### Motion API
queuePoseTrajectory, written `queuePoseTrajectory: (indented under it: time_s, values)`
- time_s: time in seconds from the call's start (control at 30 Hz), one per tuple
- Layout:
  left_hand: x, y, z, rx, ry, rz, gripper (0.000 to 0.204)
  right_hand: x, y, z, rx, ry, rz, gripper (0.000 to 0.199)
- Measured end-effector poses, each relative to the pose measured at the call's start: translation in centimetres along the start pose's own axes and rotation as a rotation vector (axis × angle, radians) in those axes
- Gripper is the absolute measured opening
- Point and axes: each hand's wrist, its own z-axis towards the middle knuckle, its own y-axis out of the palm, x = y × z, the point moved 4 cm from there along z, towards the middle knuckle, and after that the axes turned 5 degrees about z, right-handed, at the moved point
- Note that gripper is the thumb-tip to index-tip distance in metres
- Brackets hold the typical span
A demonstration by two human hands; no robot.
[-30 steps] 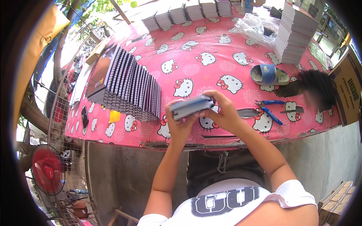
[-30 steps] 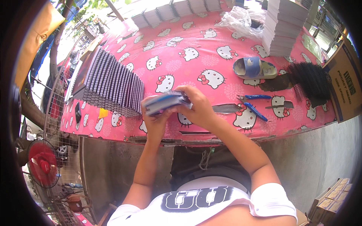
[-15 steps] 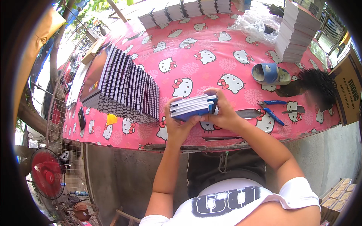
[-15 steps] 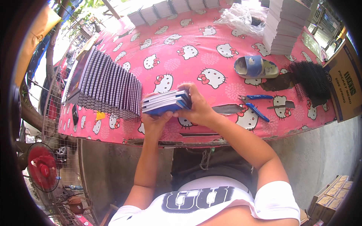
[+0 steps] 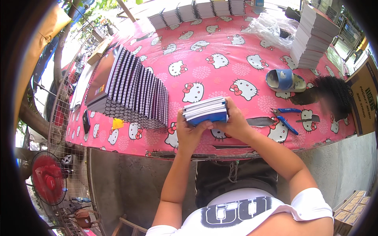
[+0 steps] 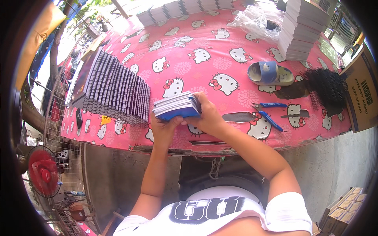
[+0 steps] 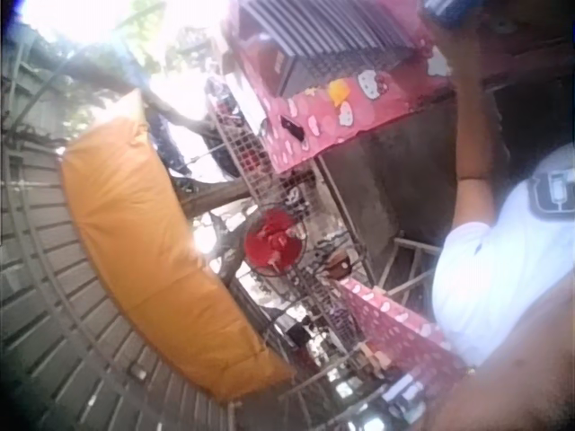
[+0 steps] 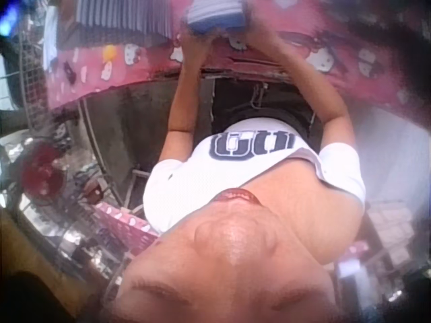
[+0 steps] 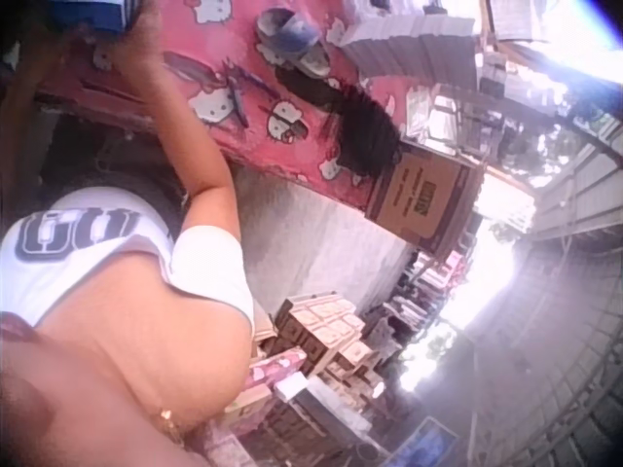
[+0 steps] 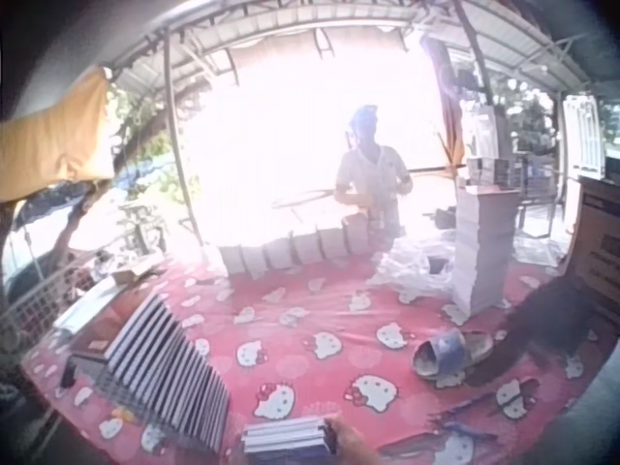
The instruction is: The person uses pliers to cut wires on a stack of notebooks, arranges small blue notebooks, and places them onto stacks on a table.
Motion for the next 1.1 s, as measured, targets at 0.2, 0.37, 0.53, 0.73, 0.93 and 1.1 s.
queuePoseTrajectory:
  time_s: [0.2, 0.37, 0.53, 0.73, 0.93, 1.1]
  values:
    - [0.3, -0.7, -0.2, 0.03, 0.045, -0.039, 0.061, 0.1, -1.0, 0.1, 0.007, -0.163, -0.027, 0.06]
    - [0.0, -0.7, -0.4, 0.028, 0.041, 0.041, 0.06, -1.4, -2.3, -0.9, 0.276, -0.458, -0.211, 0.053]
    - [-0.2, -0.2, -0.2, -0.007, 0.08, 0.112, 0.059, -2.0, -1.8, -1.5, 0.256, -0.527, -0.21, 0.041]
    - [0.3, 0.3, 0.1, 0.009, 0.093, 0.141, 0.057, -2.9, -1.4, -1.2, 0.248, -0.459, -0.239, 0.034]
    - [0.4, 0.2, -0.2, 0.012, 0.092, 0.151, 0.058, -2.4, -2.1, -1.0, 0.246, -0.415, -0.265, 0.035]
    - [0.5, 0.4, -0.2, 0.002, 0.093, 0.118, 0.06, -2.9, -2.0, -0.8, 0.241, -0.416, -0.257, 0.034]
